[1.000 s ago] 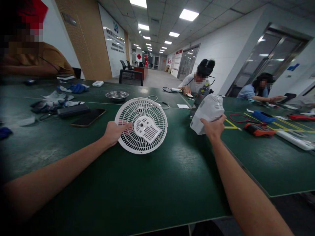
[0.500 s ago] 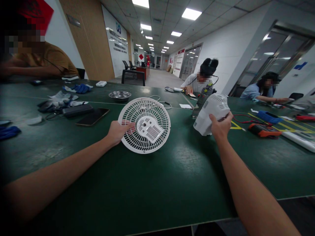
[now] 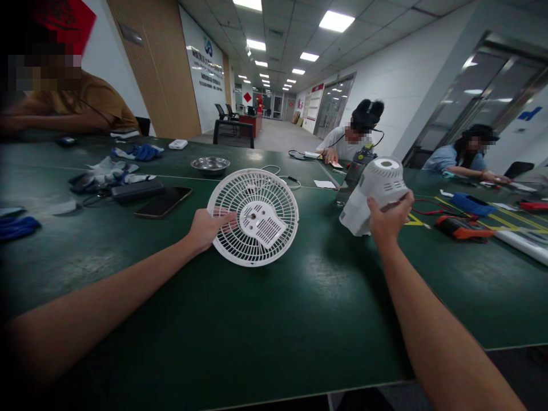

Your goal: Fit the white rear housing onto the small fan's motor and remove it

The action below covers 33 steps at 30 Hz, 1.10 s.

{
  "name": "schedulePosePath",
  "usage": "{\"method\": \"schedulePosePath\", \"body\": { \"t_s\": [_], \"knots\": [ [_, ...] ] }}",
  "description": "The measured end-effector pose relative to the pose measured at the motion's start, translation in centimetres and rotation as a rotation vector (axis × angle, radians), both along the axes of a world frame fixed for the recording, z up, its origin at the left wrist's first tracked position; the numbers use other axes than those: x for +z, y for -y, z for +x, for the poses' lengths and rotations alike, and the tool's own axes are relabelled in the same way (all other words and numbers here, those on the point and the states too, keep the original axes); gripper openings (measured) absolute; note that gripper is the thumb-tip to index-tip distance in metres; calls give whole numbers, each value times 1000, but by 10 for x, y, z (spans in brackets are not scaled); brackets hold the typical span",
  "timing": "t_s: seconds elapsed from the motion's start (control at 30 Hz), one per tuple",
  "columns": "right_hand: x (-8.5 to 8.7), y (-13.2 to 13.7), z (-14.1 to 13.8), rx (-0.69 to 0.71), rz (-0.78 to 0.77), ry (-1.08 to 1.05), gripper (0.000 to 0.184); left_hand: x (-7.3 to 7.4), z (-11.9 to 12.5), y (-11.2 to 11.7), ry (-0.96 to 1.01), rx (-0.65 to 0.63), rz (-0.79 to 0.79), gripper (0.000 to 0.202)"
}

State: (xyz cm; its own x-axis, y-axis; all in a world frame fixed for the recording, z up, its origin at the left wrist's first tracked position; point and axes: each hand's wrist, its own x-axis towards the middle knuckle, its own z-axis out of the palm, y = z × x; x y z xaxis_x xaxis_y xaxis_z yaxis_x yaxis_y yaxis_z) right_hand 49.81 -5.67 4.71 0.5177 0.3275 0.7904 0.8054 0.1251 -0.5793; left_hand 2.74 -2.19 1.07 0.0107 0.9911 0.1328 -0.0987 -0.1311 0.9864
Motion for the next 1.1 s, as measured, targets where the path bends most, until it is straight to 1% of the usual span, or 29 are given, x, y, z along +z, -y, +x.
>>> {"method": "schedulePosePath", "body": {
  "t_s": [0.07, 0.1, 0.17, 0.2, 0.27, 0.3, 0.37, 0.4, 0.5, 0.6, 0.67, 0.7, 0.73, 0.8, 0.83, 0.87, 0.9, 0.93, 1.0, 1.03, 1.1],
  "knots": [
    [5, 3, -7, -29, 123, 85, 88, 0, 0, 0, -6, -7, -1, 17],
    [7, 5, -13, -15, 184, 117, 88, -1, -1, -1, -11, -8, 0, 18],
    [11, 9, -33, 59, 237, 137, 88, -2, -2, -2, -21, -11, 11, 19],
    [11, 10, -46, 103, 187, 113, 87, -3, -2, -2, -25, -12, 19, 19],
    [6, 11, -76, 210, 17, 20, 89, -5, -3, -3, -30, -7, 34, 20],
    [2, 10, -91, 260, -89, -30, 87, -5, -3, -3, -30, -3, 38, 21],
    [-10, 8, -117, 285, -338, -76, 73, -5, -2, -2, -26, 13, 41, 22],
    [-16, 6, -127, 307, -453, -72, 69, -3, -2, -1, -24, 19, 43, 22],
    [-31, 1, -144, 340, -640, 4, 70, 2, 0, 4, -25, 24, 54, 22],
    [-38, -4, -147, 264, -806, 104, 76, 5, 0, 7, -37, 23, 71, 20],
    [-37, -4, -148, 218, -887, 153, 77, 6, -1, 7, -41, 26, 85, 18],
    [-36, -3, -149, 209, -894, 170, 78, 5, -1, 7, -42, 25, 92, 16],
    [-33, -1, -151, 211, -868, 184, 79, 5, -2, 7, -44, 24, 95, 16],
    [-27, 7, -155, 266, -726, 200, 78, 4, -2, 6, -52, 21, 99, 15],
    [-24, 12, -159, 333, -631, 189, 74, 3, -2, 5, -57, 21, 102, 14],
    [-21, 17, -164, 437, -550, 151, 67, 3, -1, 5, -59, 26, 104, 14],
    [-19, 23, -170, 576, -499, 82, 58, 3, -1, 5, -57, 34, 108, 14],
    [-17, 28, -177, 736, -484, -22, 51, 4, -1, 5, -54, 41, 114, 14],
    [-17, 38, -194, 1053, -566, -294, 45, 5, -1, 7, -66, 57, 141, 14],
    [-18, 42, -203, 1167, -627, -421, 45, 5, -1, 8, -89, 65, 166, 15],
    [-21, 48, -219, 1313, -747, -593, 47, 7, -3, 10, -161, 80, 230, 17]
  ]
}}
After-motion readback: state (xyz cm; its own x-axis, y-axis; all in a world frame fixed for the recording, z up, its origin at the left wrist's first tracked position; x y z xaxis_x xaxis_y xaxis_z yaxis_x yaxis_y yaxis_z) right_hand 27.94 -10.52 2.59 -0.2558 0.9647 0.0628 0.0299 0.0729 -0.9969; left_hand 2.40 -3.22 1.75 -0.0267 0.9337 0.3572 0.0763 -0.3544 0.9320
